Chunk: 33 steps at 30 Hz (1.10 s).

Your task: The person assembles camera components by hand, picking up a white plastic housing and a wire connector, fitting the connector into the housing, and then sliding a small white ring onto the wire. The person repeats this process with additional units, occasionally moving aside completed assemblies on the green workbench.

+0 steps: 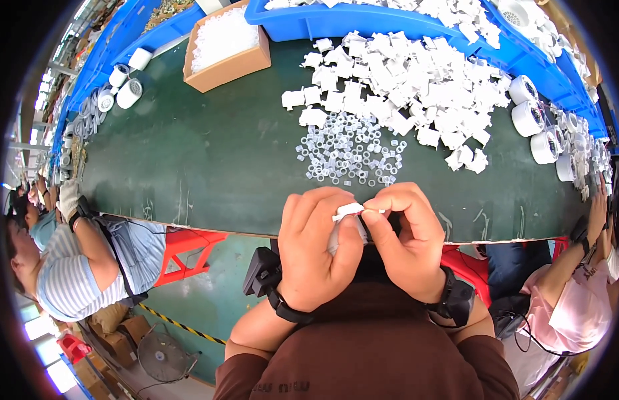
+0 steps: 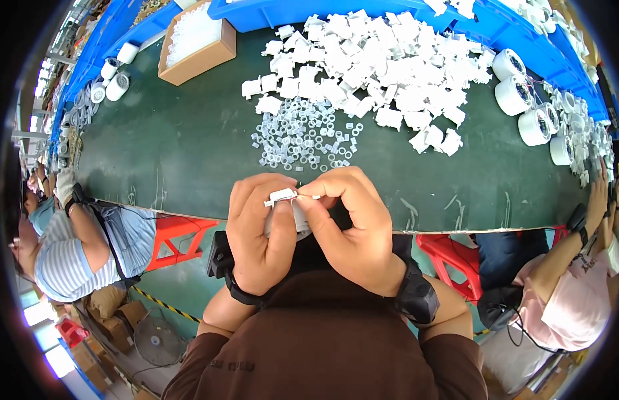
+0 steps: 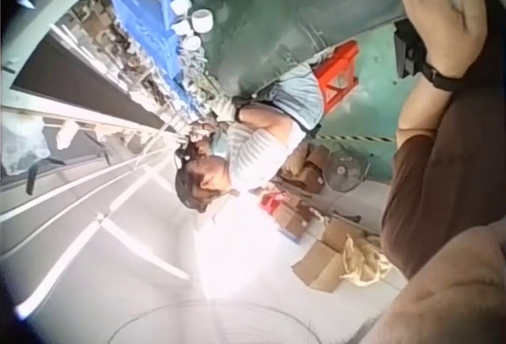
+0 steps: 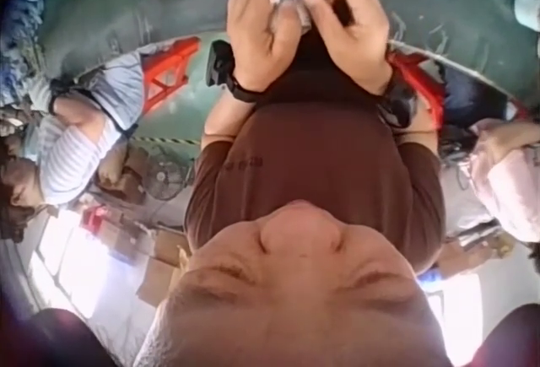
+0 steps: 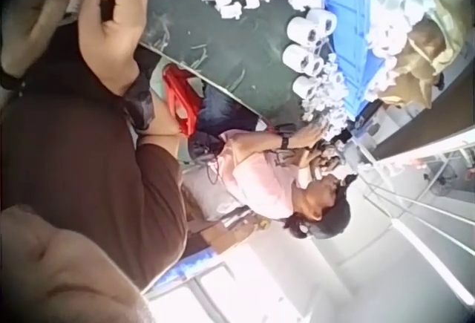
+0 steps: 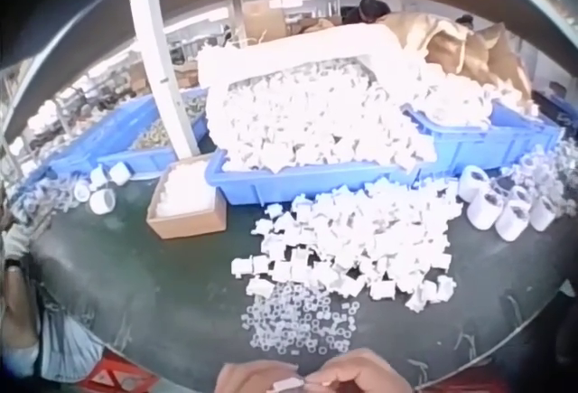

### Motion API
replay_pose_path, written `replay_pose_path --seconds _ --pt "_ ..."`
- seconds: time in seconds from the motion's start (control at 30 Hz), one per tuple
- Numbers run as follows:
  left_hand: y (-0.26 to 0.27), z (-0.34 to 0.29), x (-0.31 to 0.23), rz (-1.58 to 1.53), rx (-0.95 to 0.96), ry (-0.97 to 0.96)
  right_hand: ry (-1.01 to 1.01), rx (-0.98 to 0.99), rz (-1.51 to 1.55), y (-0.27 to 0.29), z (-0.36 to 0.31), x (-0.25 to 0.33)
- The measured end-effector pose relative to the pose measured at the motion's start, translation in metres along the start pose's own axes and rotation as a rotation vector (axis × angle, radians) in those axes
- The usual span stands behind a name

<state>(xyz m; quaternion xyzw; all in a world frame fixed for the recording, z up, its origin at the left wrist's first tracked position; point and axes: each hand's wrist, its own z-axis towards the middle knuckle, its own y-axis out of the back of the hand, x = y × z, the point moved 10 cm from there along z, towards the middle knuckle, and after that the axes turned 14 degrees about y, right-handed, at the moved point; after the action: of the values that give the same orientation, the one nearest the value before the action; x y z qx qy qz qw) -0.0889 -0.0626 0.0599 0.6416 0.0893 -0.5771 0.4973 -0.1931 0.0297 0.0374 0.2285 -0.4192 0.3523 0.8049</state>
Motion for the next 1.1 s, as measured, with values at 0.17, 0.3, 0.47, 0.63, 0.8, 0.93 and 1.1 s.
replay_pose_path --seconds 0.17,0.3,0.47,0.63,0.8,0.93,1.1 --pt "-0.005 0.004 -0.002 -0.019 0.065 -0.036 -0.169 0.019 0.129 -0.002 -0.007 -0.012" --pt "-0.006 0.004 -0.004 -0.021 0.103 -0.014 -0.148 0.137 0.148 0.001 -0.006 -0.007" --pt "0.000 0.005 0.004 -0.062 0.080 0.012 0.025 0.100 -0.533 0.073 0.014 0.010" --pt "-0.004 0.006 0.003 -0.077 0.086 -0.012 0.070 0.126 -1.027 0.118 0.030 0.011" --pt "-0.001 0.004 0.003 -0.100 0.062 -0.001 0.145 0.110 -1.065 0.123 0.028 0.005" --pt "-0.002 0.004 0.009 -0.198 0.110 0.045 0.077 0.002 -0.879 0.121 0.027 0.013" --pt "-0.023 0.001 -0.007 -0.359 0.318 0.010 -0.023 0.091 -0.284 0.063 0.004 0.019"
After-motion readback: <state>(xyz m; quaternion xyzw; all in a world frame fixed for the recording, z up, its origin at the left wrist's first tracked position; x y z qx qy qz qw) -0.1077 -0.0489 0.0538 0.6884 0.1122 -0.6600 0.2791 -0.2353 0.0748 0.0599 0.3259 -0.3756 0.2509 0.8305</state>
